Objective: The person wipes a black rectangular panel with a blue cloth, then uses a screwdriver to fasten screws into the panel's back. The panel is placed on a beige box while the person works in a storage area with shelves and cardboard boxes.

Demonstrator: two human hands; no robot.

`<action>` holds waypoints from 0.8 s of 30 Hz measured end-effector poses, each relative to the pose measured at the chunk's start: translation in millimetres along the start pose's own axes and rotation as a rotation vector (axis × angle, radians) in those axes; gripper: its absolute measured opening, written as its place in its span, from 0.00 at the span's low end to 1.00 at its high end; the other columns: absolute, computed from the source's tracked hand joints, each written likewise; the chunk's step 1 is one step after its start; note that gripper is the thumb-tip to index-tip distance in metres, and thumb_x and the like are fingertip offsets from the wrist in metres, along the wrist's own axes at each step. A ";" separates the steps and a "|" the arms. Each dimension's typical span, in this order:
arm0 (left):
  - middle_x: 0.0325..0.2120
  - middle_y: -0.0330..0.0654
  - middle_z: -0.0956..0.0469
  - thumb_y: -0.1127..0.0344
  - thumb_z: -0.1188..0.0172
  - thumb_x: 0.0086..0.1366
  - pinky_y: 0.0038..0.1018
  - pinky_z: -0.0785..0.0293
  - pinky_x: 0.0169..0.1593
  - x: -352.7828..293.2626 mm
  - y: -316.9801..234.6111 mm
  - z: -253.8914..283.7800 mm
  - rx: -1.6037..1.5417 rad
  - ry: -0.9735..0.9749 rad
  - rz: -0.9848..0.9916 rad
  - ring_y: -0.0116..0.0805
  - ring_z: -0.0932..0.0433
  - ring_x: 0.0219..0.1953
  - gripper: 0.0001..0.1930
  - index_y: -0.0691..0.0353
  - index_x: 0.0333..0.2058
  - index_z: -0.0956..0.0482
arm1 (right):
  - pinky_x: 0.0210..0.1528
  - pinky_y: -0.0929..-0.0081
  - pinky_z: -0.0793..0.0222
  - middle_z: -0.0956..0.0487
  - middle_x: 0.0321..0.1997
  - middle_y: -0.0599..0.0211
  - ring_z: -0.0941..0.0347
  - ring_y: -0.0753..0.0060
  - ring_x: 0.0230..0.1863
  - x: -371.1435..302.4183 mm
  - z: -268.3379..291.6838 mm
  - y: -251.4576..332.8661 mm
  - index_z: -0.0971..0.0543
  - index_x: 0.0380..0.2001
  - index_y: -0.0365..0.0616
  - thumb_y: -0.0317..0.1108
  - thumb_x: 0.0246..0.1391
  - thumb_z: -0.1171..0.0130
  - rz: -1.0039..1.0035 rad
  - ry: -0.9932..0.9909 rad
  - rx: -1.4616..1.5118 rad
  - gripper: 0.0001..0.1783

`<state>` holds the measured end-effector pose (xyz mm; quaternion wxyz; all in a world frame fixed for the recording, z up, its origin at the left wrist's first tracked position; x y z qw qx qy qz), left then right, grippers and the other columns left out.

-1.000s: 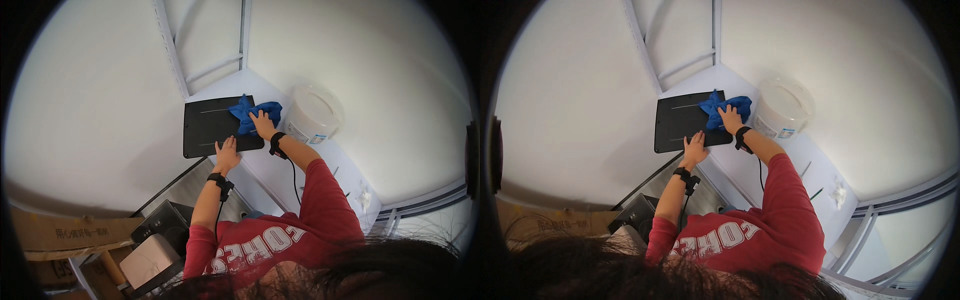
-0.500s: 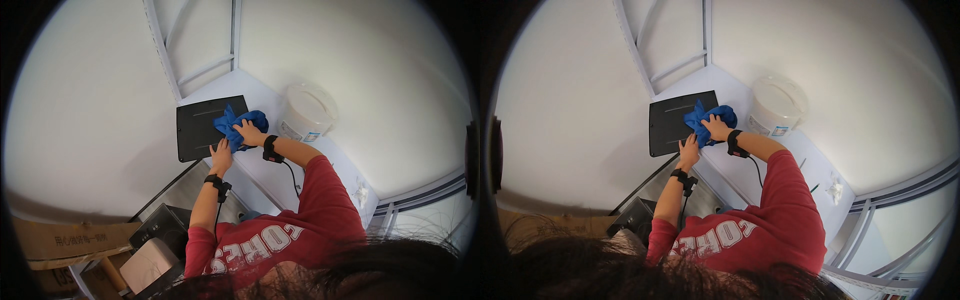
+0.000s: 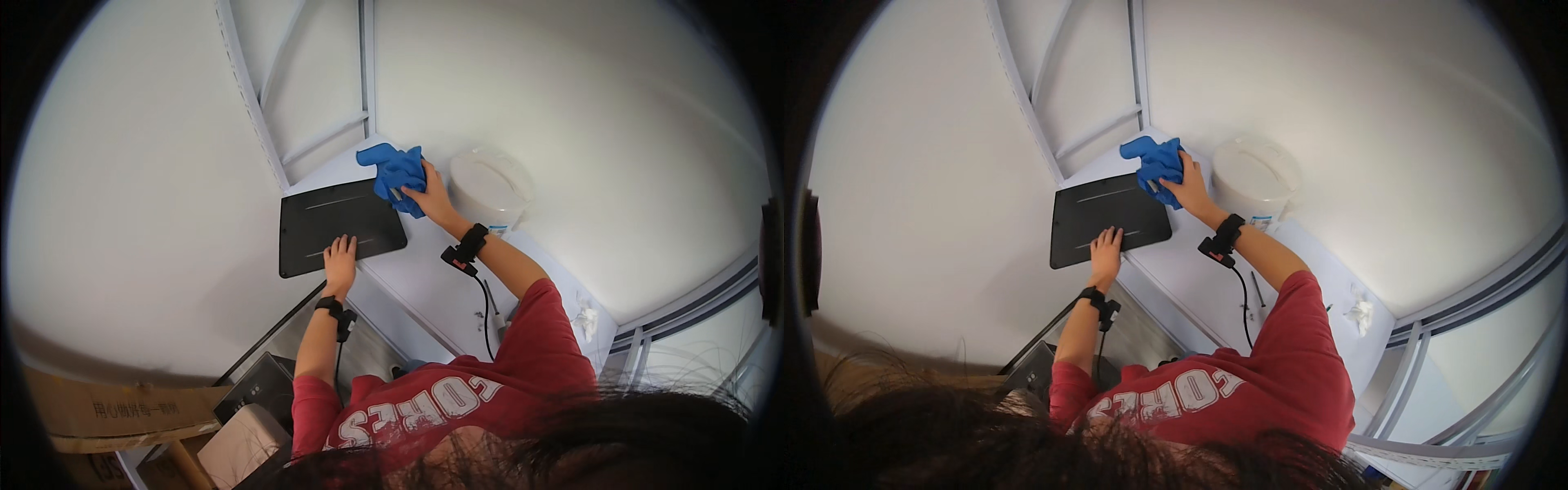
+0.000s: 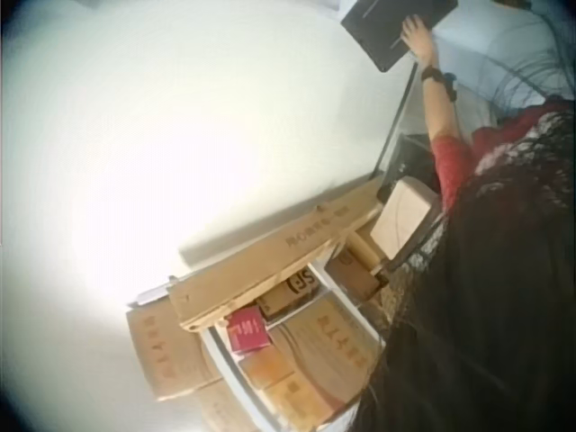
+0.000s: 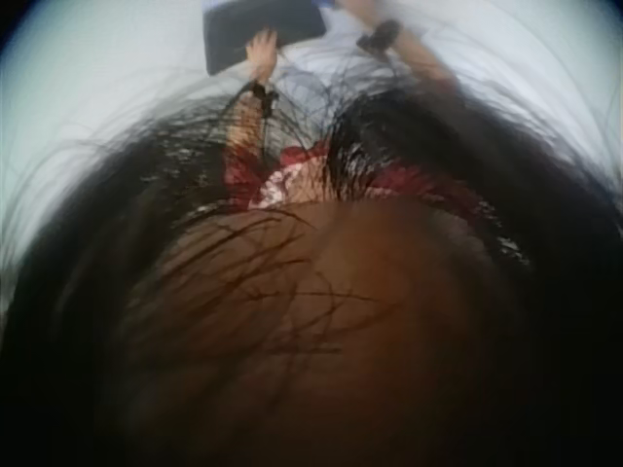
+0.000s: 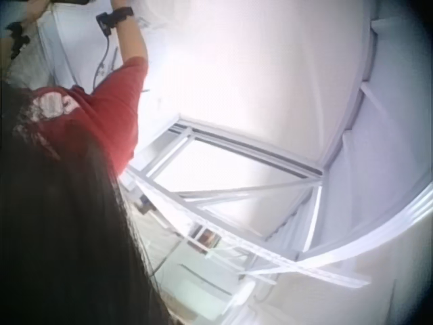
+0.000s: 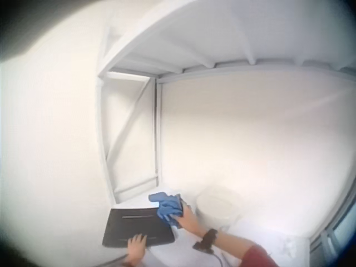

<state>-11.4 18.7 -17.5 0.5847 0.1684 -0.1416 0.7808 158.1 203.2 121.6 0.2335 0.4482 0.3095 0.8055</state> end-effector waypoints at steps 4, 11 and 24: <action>0.41 0.41 0.28 0.72 0.49 0.55 0.38 0.40 0.53 26.2 -11.4 65.9 0.063 -0.198 -0.064 0.37 0.29 0.45 0.17 0.58 0.46 0.28 | 0.55 0.59 0.42 0.34 0.49 0.43 0.40 0.47 0.54 8.8 34.7 34.6 0.44 0.58 0.38 0.34 0.41 0.34 0.147 -0.185 0.049 0.43; 0.33 0.49 0.25 0.75 0.50 0.59 0.39 0.32 0.43 41.8 -28.6 178.6 -0.301 -0.554 0.249 0.48 0.26 0.35 0.12 0.63 0.43 0.30 | 0.57 0.60 0.43 0.43 0.54 0.46 0.41 0.46 0.55 34.2 90.6 109.1 0.50 0.61 0.38 0.28 0.42 0.37 0.279 -0.391 0.069 0.45; 0.42 0.61 0.28 0.70 0.55 0.66 0.39 0.32 0.46 48.6 -52.7 187.5 -0.698 -0.793 0.385 0.59 0.28 0.43 0.16 0.69 0.51 0.38 | 0.57 0.61 0.42 0.40 0.52 0.48 0.41 0.48 0.55 42.9 31.3 90.4 0.46 0.62 0.44 0.25 0.39 0.37 0.287 -0.123 -0.014 0.45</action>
Point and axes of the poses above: each hand's wrist, its own x-axis towards the middle knuckle, its own z-axis out of the back of the hand, y = z × x, the point moved 1 cm from there along x, towards the middle knuckle
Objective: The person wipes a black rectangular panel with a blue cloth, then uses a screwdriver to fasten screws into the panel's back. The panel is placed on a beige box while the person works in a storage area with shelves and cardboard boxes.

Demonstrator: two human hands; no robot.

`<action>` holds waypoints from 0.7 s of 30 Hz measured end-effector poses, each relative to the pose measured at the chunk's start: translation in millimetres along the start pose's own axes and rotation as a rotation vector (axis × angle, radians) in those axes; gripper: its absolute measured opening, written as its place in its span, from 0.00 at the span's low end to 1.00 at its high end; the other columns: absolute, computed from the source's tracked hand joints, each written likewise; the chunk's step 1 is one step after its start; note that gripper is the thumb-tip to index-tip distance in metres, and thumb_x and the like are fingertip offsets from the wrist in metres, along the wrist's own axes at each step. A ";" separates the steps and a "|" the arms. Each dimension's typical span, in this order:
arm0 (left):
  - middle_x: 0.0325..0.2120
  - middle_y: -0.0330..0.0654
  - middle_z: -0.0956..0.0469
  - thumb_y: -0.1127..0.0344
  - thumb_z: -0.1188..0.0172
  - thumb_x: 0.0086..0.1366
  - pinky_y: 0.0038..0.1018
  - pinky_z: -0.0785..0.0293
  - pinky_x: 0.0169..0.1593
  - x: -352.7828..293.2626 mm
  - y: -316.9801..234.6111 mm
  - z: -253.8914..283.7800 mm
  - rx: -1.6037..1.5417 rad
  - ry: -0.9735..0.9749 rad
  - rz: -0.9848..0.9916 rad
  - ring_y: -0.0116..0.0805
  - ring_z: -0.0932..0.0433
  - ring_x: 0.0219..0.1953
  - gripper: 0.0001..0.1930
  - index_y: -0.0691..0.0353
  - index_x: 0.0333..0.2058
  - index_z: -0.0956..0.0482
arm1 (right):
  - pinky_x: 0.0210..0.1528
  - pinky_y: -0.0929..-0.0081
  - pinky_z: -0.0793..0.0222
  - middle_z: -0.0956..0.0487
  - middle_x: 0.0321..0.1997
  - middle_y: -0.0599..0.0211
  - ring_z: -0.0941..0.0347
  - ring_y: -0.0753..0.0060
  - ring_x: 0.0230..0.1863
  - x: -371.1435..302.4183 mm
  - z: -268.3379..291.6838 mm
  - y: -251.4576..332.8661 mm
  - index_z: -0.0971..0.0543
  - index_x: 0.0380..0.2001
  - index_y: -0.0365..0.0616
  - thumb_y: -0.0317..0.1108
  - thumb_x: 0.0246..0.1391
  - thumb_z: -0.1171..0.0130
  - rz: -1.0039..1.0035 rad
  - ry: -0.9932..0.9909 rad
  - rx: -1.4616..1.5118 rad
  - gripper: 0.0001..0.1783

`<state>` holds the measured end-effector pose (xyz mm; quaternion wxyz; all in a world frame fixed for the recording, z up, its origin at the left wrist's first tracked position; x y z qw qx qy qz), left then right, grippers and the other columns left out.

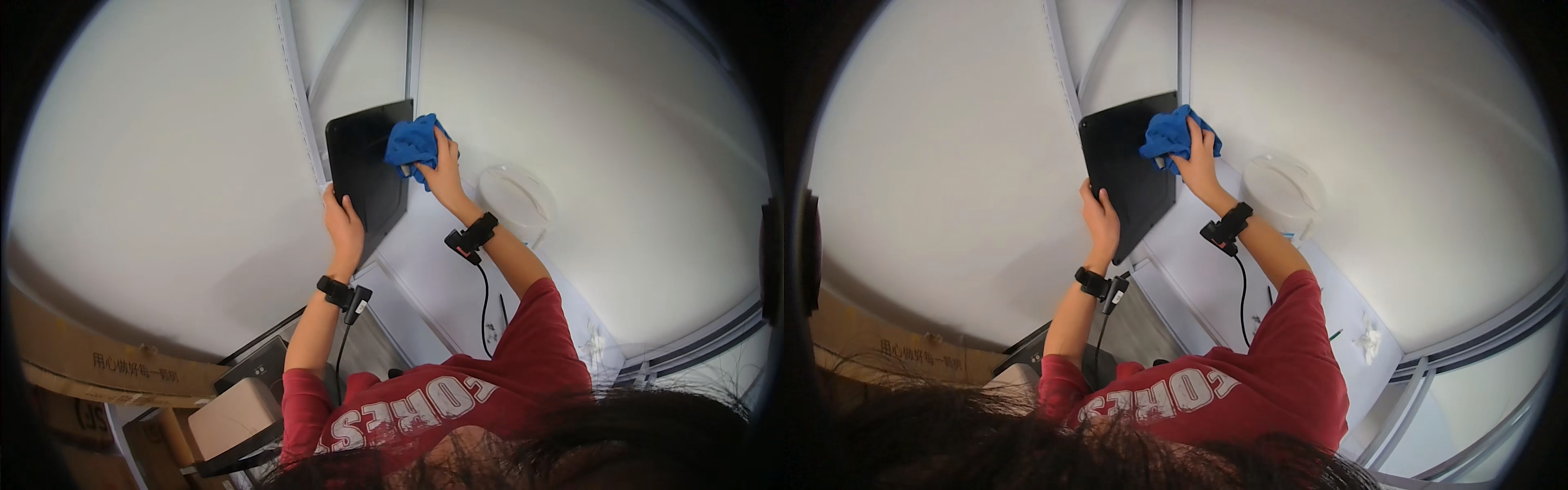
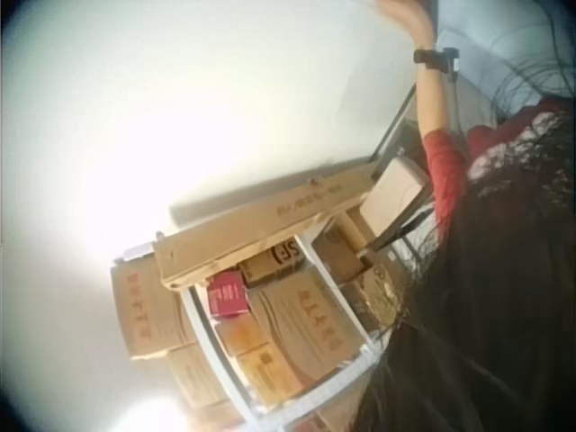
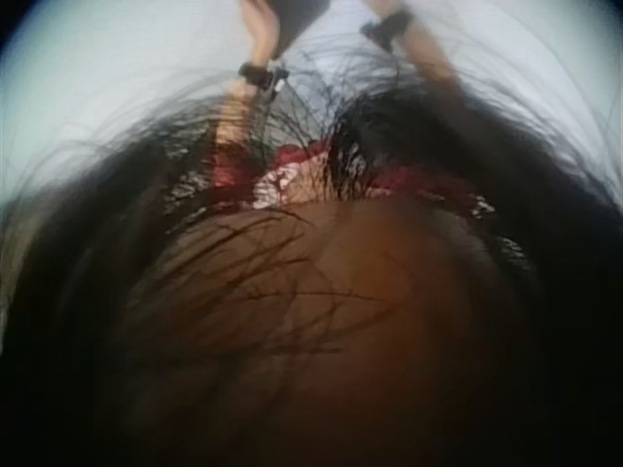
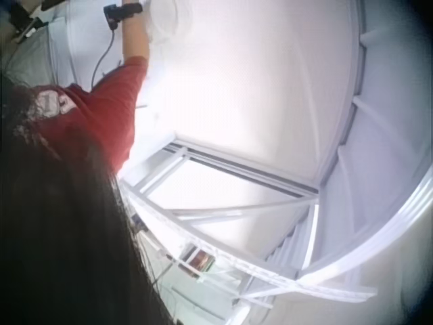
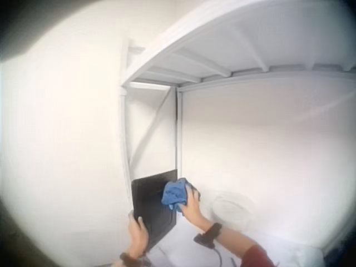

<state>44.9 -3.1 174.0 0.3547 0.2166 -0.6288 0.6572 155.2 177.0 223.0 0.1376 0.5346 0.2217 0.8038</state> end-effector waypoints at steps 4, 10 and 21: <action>0.41 0.61 0.27 0.71 0.56 0.66 0.40 0.31 0.43 -10.2 -12.2 -6.9 -0.011 0.091 0.065 0.59 0.27 0.41 0.17 0.67 0.53 0.41 | 0.58 0.64 0.42 0.42 0.53 0.49 0.42 0.47 0.55 -4.7 -12.6 0.8 0.45 0.62 0.47 0.23 0.38 0.38 -0.026 0.076 -0.013 0.45; 0.37 0.54 0.25 0.78 0.43 0.51 0.35 0.30 0.45 3.3 -19.6 -10.2 -0.206 0.271 0.141 0.49 0.25 0.43 0.31 0.66 0.54 0.44 | 0.59 0.61 0.45 0.43 0.54 0.47 0.44 0.42 0.56 -10.8 -14.4 10.9 0.44 0.62 0.48 0.22 0.38 0.39 -0.011 0.143 0.022 0.45; 0.35 0.47 0.25 0.73 0.36 0.47 0.30 0.28 0.43 26.9 -24.2 -9.3 -0.283 0.285 0.296 0.38 0.24 0.40 0.28 0.65 0.47 0.37 | 0.63 0.57 0.50 0.53 0.64 0.46 0.53 0.41 0.64 -16.2 -16.1 45.2 0.55 0.65 0.44 0.33 0.44 0.36 0.274 0.254 0.146 0.50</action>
Point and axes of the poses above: each hand's wrist, its own x-axis towards the middle knuckle, its own z-axis out of the back of the hand, y = z × x, the point moved 1 cm from there along x, towards the middle knuckle
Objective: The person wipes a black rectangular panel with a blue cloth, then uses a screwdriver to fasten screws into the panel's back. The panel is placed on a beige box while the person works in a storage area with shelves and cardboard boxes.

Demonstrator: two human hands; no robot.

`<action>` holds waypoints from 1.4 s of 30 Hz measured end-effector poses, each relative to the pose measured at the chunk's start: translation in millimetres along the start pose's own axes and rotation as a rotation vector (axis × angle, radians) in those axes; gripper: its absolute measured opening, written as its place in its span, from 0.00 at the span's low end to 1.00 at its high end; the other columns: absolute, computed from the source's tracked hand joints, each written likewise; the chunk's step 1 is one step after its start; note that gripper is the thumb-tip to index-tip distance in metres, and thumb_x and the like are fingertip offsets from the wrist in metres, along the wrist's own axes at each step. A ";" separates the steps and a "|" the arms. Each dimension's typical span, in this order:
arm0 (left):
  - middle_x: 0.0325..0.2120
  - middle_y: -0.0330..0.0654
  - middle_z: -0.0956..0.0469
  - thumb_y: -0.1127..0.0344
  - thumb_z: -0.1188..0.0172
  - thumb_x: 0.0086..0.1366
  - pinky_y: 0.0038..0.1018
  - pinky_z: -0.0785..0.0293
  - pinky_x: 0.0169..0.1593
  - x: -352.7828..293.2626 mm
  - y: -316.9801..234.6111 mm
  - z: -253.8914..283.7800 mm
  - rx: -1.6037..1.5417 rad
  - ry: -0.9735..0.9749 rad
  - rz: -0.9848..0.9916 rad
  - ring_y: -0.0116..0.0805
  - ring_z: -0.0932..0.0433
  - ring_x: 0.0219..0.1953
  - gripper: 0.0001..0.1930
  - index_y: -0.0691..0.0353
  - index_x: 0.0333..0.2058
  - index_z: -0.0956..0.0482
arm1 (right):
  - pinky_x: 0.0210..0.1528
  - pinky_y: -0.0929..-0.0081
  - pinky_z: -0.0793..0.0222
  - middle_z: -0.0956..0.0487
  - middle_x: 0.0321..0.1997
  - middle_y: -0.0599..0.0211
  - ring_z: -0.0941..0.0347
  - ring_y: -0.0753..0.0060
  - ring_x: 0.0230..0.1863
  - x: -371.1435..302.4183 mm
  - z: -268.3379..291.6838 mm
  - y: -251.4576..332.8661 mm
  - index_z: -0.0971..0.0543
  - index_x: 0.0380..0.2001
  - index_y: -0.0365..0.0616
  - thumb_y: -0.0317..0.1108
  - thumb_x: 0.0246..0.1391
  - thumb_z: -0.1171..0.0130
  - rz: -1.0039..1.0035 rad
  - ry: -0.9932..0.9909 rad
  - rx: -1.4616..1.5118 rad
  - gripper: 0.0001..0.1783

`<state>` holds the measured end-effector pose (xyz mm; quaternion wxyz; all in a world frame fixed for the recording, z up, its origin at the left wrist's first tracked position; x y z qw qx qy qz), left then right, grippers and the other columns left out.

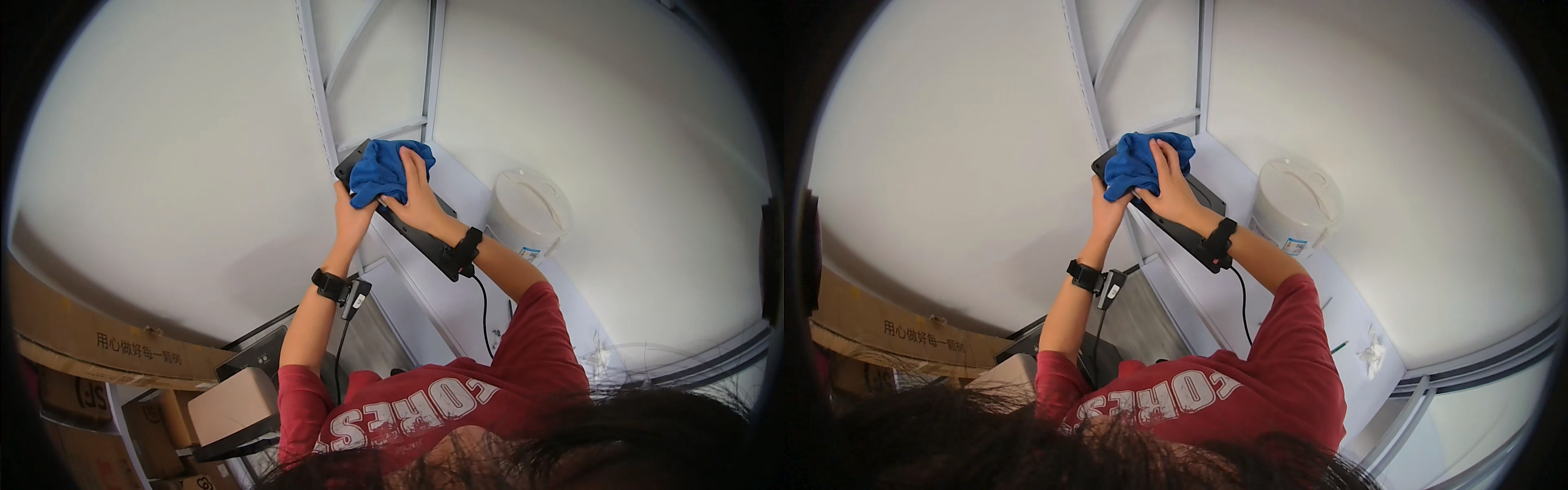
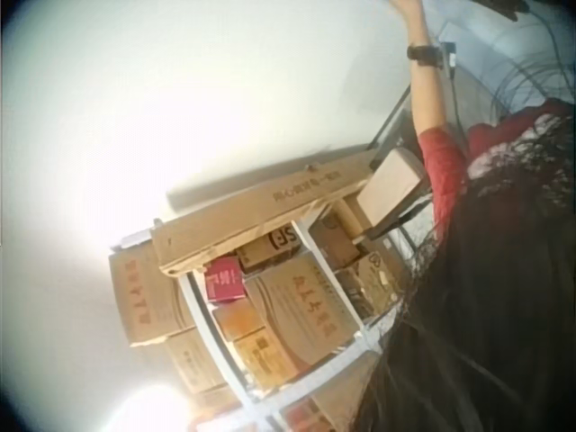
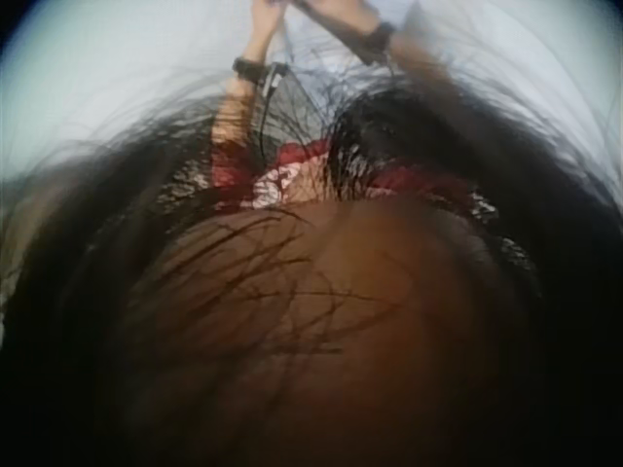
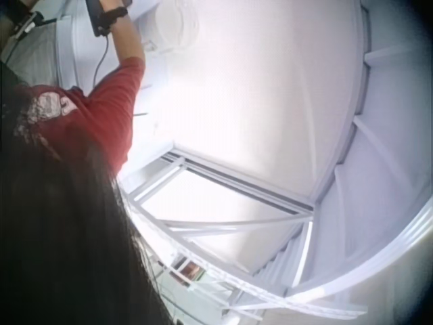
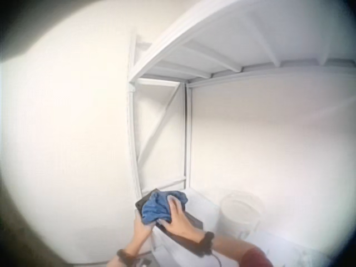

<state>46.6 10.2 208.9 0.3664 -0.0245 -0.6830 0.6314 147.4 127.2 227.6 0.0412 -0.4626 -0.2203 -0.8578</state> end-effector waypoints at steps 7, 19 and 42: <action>0.40 0.53 0.24 0.73 0.36 0.48 0.32 0.27 0.44 -3.4 9.7 -1.4 0.057 0.094 -0.219 0.45 0.23 0.42 0.33 0.64 0.53 0.40 | 0.64 0.51 0.56 0.61 0.69 0.47 0.61 0.39 0.68 -8.9 4.6 -12.9 0.49 0.65 0.50 0.37 0.44 0.35 0.066 0.149 -0.069 0.47; 0.41 0.55 0.25 0.78 0.40 0.51 0.33 0.26 0.44 -5.5 14.5 4.6 0.153 0.296 -0.312 0.49 0.23 0.43 0.49 0.56 0.64 0.64 | 0.64 0.52 0.54 0.50 0.66 0.47 0.57 0.38 0.66 19.8 21.3 -25.2 0.31 0.56 0.60 0.33 0.41 0.39 0.193 0.138 -0.272 0.33; 0.46 0.54 0.29 0.82 0.45 0.53 0.32 0.27 0.48 3.1 18.3 1.8 0.248 0.238 -0.316 0.43 0.24 0.46 0.37 0.63 0.59 0.54 | 0.64 0.56 0.50 0.44 0.63 0.52 0.50 0.46 0.65 29.4 6.9 -21.3 0.32 0.54 0.50 0.31 0.44 0.38 0.218 0.157 -0.138 0.31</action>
Point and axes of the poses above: each hand's wrist, its own x-axis towards the middle knuckle, its own z-axis out of the back of the hand, y = z × x, the point moved 1 cm from there along x, towards the middle knuckle
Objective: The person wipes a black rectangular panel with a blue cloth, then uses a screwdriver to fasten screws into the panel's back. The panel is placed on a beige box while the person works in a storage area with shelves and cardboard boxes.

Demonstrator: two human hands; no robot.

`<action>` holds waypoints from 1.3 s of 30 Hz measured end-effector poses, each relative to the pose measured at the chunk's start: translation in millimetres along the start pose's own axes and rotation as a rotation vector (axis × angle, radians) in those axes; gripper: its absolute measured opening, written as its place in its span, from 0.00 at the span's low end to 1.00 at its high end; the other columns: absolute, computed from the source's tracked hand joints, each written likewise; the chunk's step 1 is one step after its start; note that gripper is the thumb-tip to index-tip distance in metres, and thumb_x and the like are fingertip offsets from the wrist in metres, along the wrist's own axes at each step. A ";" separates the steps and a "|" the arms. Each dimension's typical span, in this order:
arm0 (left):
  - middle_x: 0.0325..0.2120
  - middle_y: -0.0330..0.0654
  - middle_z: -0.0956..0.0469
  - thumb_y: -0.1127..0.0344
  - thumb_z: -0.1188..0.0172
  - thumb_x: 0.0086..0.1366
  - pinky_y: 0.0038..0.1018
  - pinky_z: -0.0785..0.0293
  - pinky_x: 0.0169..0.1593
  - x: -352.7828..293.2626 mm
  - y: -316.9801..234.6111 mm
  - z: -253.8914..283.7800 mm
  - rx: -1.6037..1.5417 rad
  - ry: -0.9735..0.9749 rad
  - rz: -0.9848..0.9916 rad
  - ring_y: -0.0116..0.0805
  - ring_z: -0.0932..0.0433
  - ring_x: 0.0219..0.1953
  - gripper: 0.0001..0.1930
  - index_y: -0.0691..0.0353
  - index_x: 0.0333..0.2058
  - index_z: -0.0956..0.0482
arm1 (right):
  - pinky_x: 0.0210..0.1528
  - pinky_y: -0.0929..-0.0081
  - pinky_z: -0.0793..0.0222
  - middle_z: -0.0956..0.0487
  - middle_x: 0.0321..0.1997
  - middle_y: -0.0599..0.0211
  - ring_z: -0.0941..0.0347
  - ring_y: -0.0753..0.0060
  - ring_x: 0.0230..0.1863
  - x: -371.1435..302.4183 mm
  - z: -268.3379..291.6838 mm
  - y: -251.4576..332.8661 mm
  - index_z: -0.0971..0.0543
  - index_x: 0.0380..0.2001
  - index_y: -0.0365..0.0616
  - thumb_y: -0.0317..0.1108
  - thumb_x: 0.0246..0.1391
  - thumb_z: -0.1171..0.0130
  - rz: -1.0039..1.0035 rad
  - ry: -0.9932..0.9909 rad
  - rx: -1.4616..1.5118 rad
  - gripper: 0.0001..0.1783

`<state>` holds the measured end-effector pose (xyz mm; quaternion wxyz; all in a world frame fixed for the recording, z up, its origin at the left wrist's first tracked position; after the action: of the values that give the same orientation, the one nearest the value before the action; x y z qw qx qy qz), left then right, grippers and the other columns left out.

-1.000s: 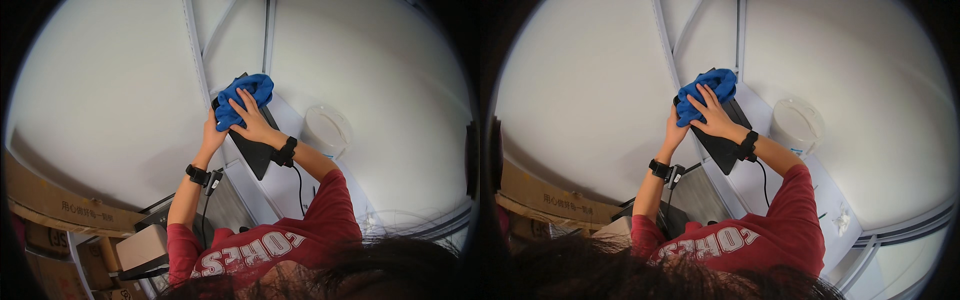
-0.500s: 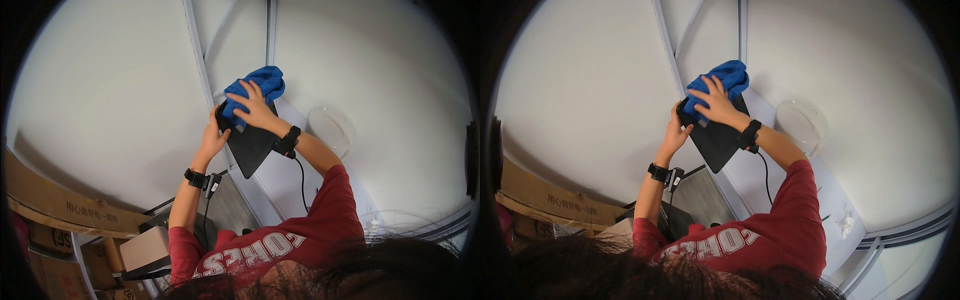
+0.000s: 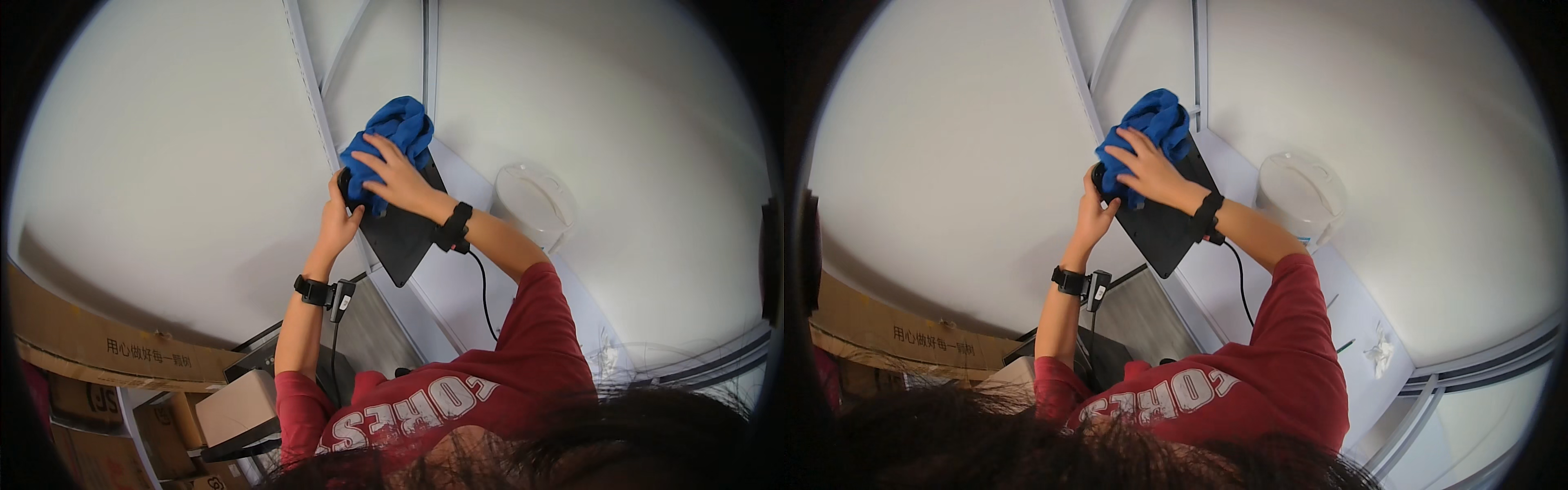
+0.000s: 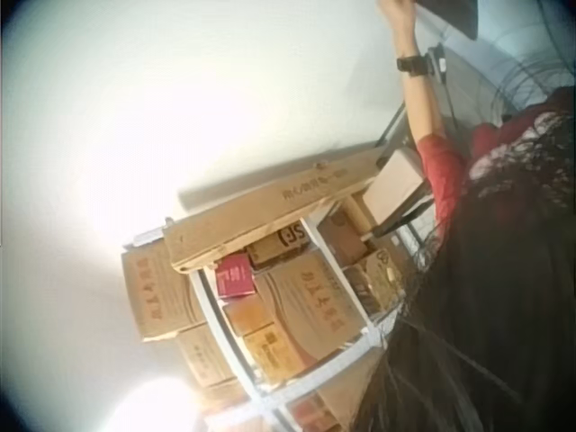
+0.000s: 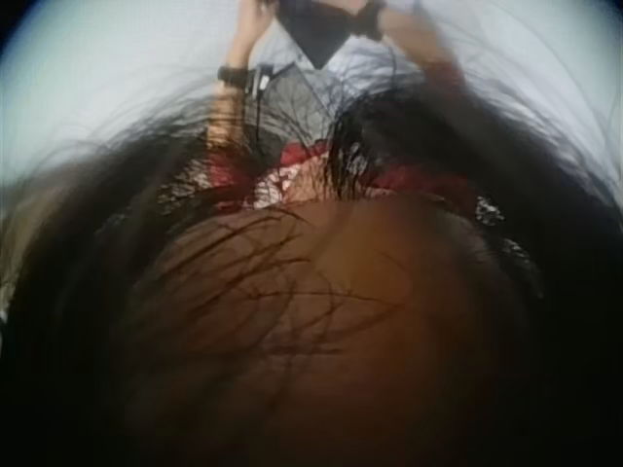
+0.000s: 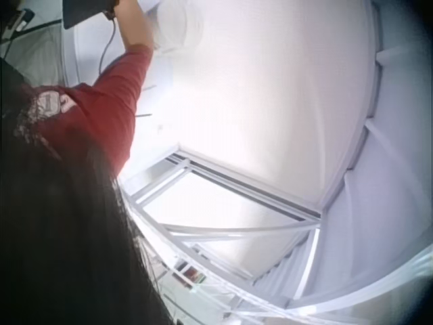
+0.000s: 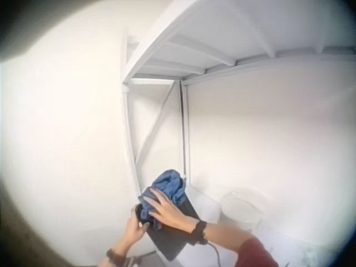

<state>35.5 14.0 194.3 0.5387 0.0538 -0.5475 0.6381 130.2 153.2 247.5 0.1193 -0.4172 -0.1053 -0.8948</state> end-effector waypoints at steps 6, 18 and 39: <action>0.47 0.56 0.29 0.81 0.43 0.53 0.33 0.27 0.48 1.7 -1.1 -6.1 -0.022 0.027 0.017 0.46 0.24 0.46 0.40 0.61 0.61 0.57 | 0.62 0.60 0.45 0.62 0.67 0.46 0.54 0.45 0.66 -3.3 3.4 -31.5 0.46 0.63 0.46 0.33 0.31 0.26 -0.246 -0.124 0.035 0.54; 0.46 0.55 0.28 0.79 0.39 0.52 0.35 0.29 0.50 1.3 -0.7 -4.7 -0.018 0.057 -0.015 0.46 0.25 0.46 0.51 0.57 0.64 0.69 | 0.64 0.61 0.49 0.54 0.66 0.48 0.55 0.45 0.67 -32.0 -18.5 -30.7 0.44 0.62 0.46 0.32 0.31 0.26 -0.257 -0.157 0.143 0.53; 0.43 0.52 0.26 0.64 0.39 0.55 0.31 0.32 0.49 -1.9 24.8 -32.8 -0.221 0.191 0.135 0.43 0.25 0.44 0.28 0.64 0.54 0.37 | 0.59 0.60 0.43 0.41 0.58 0.37 0.42 0.43 0.60 -103.9 -48.2 -19.1 0.51 0.63 0.37 0.43 0.34 0.32 -0.813 -0.063 0.240 0.55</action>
<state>34.9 42.1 164.2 0.5470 -0.1034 -0.5631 0.6108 154.5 170.5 135.3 -0.1988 -0.3521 -0.3683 -0.8372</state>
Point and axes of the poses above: each hand's wrist, its own x-axis towards the middle knuckle, its own z-axis out of the back of the hand, y = z × x, the point moved 1 cm from there along x, towards the middle knuckle
